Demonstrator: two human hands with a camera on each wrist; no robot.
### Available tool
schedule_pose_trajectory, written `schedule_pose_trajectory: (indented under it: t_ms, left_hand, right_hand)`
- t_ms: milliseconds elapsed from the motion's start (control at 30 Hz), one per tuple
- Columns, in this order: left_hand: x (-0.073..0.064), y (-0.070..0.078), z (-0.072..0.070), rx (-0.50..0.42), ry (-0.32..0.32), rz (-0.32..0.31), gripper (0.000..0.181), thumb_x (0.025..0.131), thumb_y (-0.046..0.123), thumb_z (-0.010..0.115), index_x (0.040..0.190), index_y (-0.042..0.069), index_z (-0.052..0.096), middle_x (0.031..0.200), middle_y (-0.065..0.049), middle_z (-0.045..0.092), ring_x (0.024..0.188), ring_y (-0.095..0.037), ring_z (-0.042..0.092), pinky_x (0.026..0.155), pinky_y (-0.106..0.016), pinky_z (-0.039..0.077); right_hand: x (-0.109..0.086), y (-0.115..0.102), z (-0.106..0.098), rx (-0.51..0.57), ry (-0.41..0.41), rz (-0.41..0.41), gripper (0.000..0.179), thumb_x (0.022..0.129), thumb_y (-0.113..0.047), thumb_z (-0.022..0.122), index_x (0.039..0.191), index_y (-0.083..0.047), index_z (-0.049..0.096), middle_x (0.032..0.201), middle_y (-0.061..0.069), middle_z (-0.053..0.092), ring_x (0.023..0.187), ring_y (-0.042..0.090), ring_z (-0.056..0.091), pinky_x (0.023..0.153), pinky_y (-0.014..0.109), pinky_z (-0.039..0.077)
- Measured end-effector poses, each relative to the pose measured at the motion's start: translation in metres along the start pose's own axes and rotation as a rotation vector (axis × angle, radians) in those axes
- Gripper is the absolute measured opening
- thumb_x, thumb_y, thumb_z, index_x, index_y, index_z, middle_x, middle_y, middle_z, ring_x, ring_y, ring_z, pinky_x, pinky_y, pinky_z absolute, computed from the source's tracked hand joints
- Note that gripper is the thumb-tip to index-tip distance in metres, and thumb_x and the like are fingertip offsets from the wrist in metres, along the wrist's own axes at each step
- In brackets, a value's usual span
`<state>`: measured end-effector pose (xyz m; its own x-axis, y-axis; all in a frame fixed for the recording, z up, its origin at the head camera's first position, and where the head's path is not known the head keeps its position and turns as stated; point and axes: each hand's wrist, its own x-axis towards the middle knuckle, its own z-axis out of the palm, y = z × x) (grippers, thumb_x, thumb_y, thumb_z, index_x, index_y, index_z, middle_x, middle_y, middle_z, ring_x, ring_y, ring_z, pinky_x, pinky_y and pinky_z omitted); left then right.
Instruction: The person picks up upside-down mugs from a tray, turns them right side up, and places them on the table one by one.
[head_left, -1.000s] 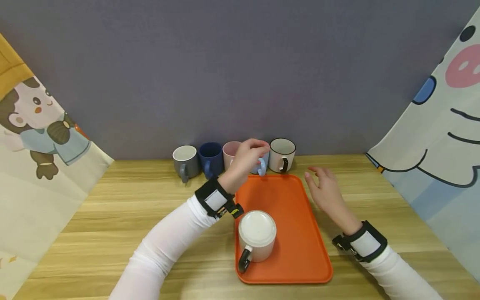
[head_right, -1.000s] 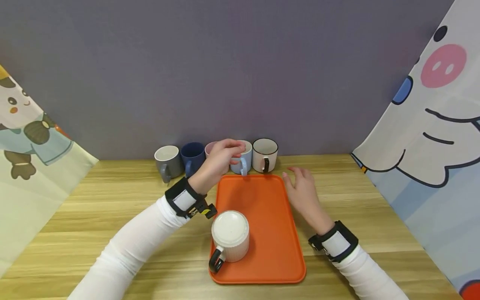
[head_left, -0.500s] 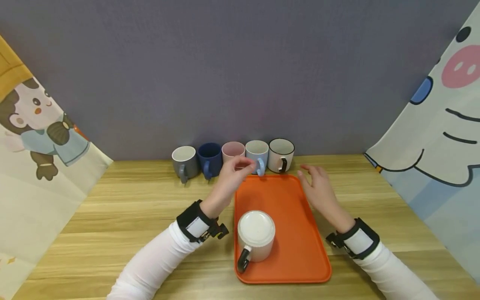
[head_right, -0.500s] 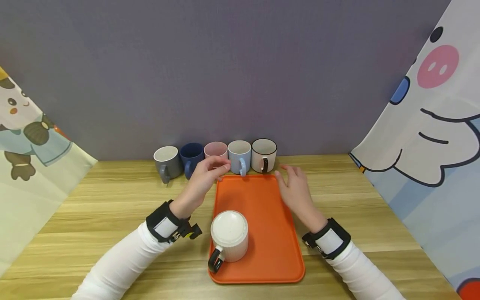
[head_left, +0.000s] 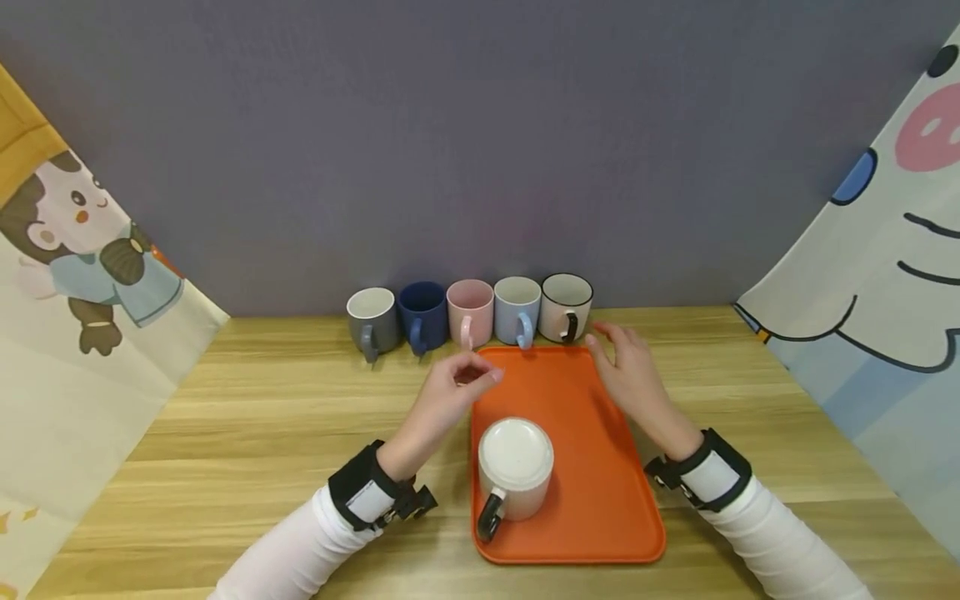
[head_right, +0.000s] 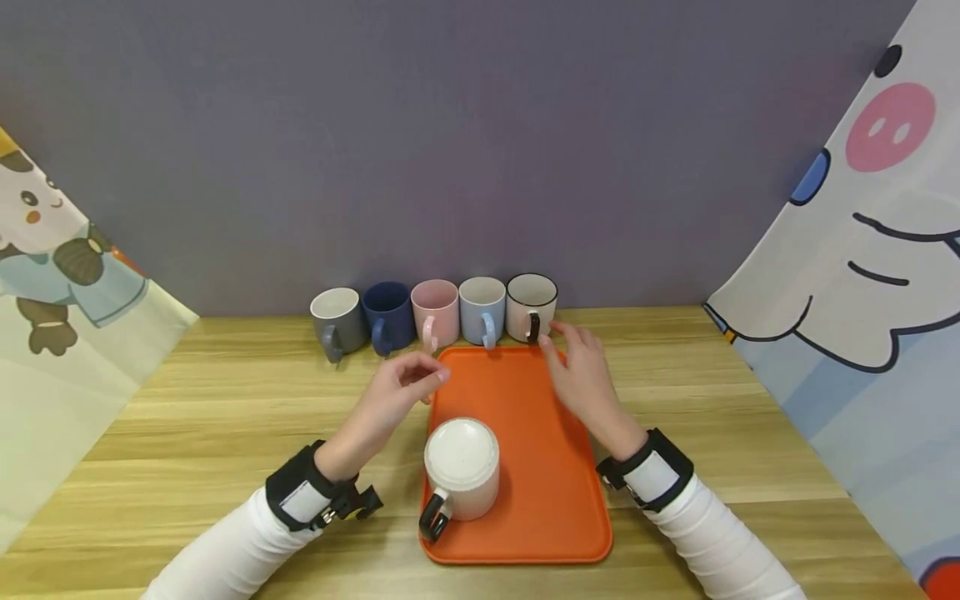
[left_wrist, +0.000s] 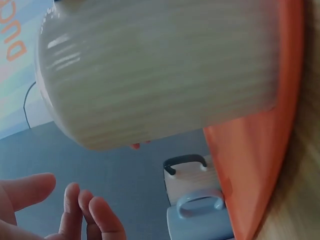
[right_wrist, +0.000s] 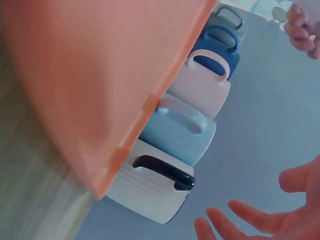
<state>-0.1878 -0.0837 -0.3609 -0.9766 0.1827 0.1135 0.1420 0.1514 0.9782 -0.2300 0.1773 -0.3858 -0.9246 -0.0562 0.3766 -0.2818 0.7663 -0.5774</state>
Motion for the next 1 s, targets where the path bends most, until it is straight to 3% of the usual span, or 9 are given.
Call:
schedule_pose_trajectory:
  t_ms: [267,467,700,867,1000]
  left_hand:
    - [-0.018,-0.005,-0.009,0.174,-0.115,0.033,0.015,0.086,0.021,0.069,0.091,0.007,0.067,0.088,-0.005,0.067,0.08,-0.014,0.057,0.071,-0.026,0.048]
    - [-0.033,-0.009,-0.012,0.2,-0.218,0.028,0.02,0.086,0.024,0.069,0.093,0.005,0.066,0.09,-0.007,0.065,0.079,-0.015,0.057,0.068,-0.025,0.049]
    - [-0.043,-0.01,-0.017,0.309,-0.247,0.083,0.021,0.084,0.027,0.072,0.087,0.009,0.062,0.081,0.0,0.062,0.074,-0.012,0.057,0.068,-0.026,0.05]
    - [-0.054,-0.01,-0.023,0.372,-0.287,0.089,0.023,0.083,0.032,0.073,0.081,0.011,0.063,0.075,0.004,0.06,0.07,-0.009,0.056,0.065,-0.023,0.048]
    - [-0.059,-0.008,-0.027,0.414,-0.376,0.081,0.024,0.081,0.036,0.073,0.075,0.014,0.066,0.067,0.008,0.059,0.063,-0.004,0.052,0.057,-0.019,0.044]
  right_hand:
    - [-0.001,-0.011,-0.003,0.01,0.009,-0.029,0.045,0.1,-0.031,0.045,0.128,0.004,0.052,0.127,0.027,0.053,0.12,0.045,0.044,0.102,0.058,0.032]
    - [-0.001,-0.02,-0.003,0.026,-0.004,-0.035,0.045,0.1,-0.031,0.045,0.13,0.001,0.052,0.127,0.025,0.054,0.119,0.043,0.047,0.1,0.057,0.035]
    - [0.0,-0.026,0.002,0.034,-0.019,-0.054,0.044,0.099,-0.03,0.048,0.129,0.001,0.052,0.127,0.024,0.054,0.117,0.041,0.048,0.101,0.056,0.035]
    - [-0.001,-0.029,0.006,0.046,-0.036,-0.053,0.043,0.099,-0.029,0.05,0.129,0.001,0.052,0.129,0.024,0.053,0.118,0.041,0.047,0.101,0.057,0.035]
    - [-0.002,-0.031,0.008,0.052,-0.037,-0.071,0.044,0.099,-0.029,0.049,0.129,0.002,0.052,0.129,0.023,0.053,0.119,0.041,0.047,0.102,0.056,0.035]
